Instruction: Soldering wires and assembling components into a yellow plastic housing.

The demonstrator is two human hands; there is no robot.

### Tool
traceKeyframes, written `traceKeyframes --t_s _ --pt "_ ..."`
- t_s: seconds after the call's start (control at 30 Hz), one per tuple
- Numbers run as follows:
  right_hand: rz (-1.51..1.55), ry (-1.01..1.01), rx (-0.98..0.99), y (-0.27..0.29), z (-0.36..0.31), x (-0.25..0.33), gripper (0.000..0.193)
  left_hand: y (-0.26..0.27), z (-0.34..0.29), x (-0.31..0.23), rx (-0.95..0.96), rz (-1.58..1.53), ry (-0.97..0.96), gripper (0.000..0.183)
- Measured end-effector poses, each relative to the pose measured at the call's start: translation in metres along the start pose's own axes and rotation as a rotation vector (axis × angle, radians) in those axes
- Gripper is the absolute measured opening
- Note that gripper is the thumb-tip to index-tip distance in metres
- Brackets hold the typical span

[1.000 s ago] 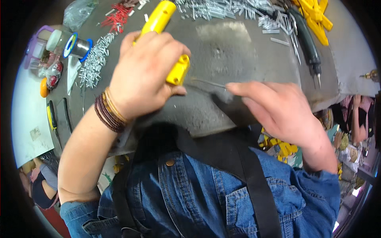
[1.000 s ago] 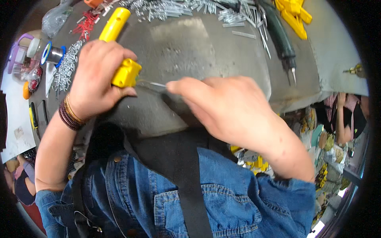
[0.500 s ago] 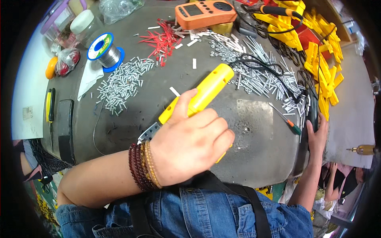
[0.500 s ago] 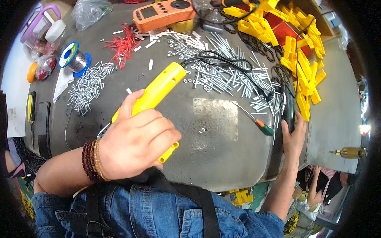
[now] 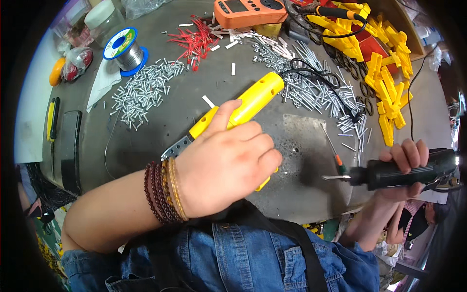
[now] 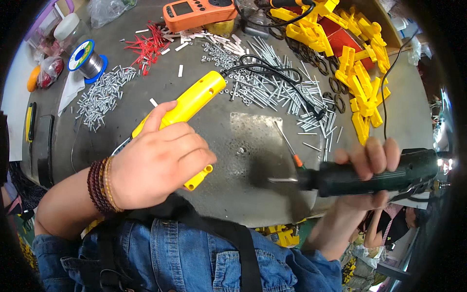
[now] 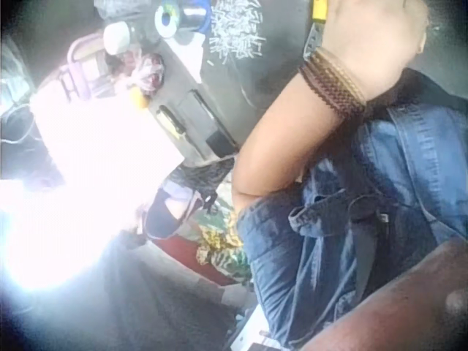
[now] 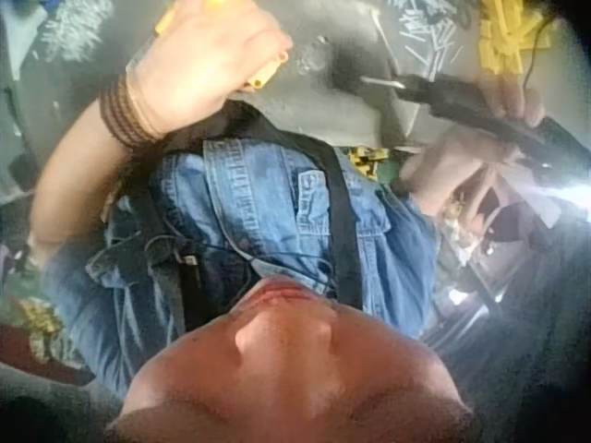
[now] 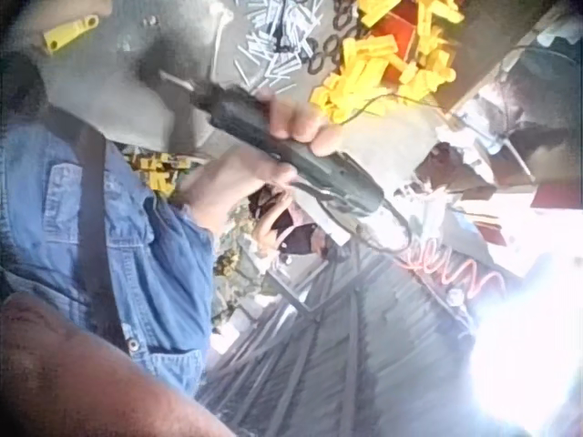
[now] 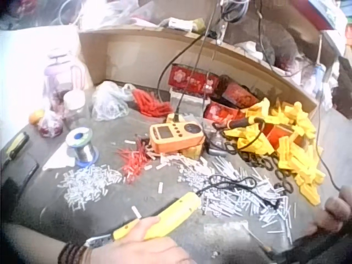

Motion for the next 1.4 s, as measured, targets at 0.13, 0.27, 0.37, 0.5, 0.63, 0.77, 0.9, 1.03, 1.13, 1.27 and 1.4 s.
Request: traceKeyframes --t_s 0.13,0.27,0.37,0.5,0.63,0.77,0.9,1.03,1.13,1.27,1.4 --pt "-0.241 -0.017 -0.212 -0.043 0.023 -0.044 0.046 0.004 -0.001 0.003 -0.017 -0.031 -0.038 0.036" --pt "-0.551 0.081 0.071 -0.045 0.018 -0.036 0.038 0.014 -0.002 0.006 0.003 0.007 -0.02 0.049" --pt "-0.487 0.171 0.083 -0.044 0.031 -0.036 0.041 0.005 -0.006 0.011 -0.024 -0.035 -0.02 0.049" --pt "-0.408 0.159 -0.139 -0.057 0.046 -0.039 0.098 0.003 -0.01 0.014 -0.044 -0.037 -0.024 0.049" --pt "-0.337 0.208 0.055 -0.047 0.045 -0.02 0.116 0.003 -0.008 0.014 -0.096 -0.058 -0.036 0.05" --pt "-0.508 0.199 -0.353 -0.049 0.048 -0.023 0.11 0.004 -0.007 0.014 -0.114 -0.036 -0.04 0.049" --pt "-0.14 0.002 0.003 -0.053 0.06 -0.022 0.092 0.005 -0.009 0.014 -0.109 -0.028 -0.038 0.049" --pt "0.003 -0.028 0.114 -0.047 0.065 -0.023 0.082 0.007 -0.008 0.012 -0.117 -0.034 -0.042 0.049" --pt "0.088 0.021 0.121 -0.037 0.068 -0.031 0.082 0.006 -0.009 0.013 -0.121 -0.031 -0.038 0.052" --pt "0.054 0.044 0.16 -0.041 0.063 -0.028 0.082 0.007 -0.008 0.013 -0.131 -0.04 -0.046 0.054" --pt "0.04 0.065 0.161 -0.04 0.057 -0.029 0.084 0.008 -0.007 0.013 -0.143 -0.036 -0.054 0.054"
Point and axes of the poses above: each hand's wrist, its own z-axis towards the middle knuckle, its own y-axis out of the back of the hand, x = y × z, the point moved 4 cm from there along z, towards the middle knuckle, and after that the axes turned 13 degrees about -y, right-handed, at the moved point
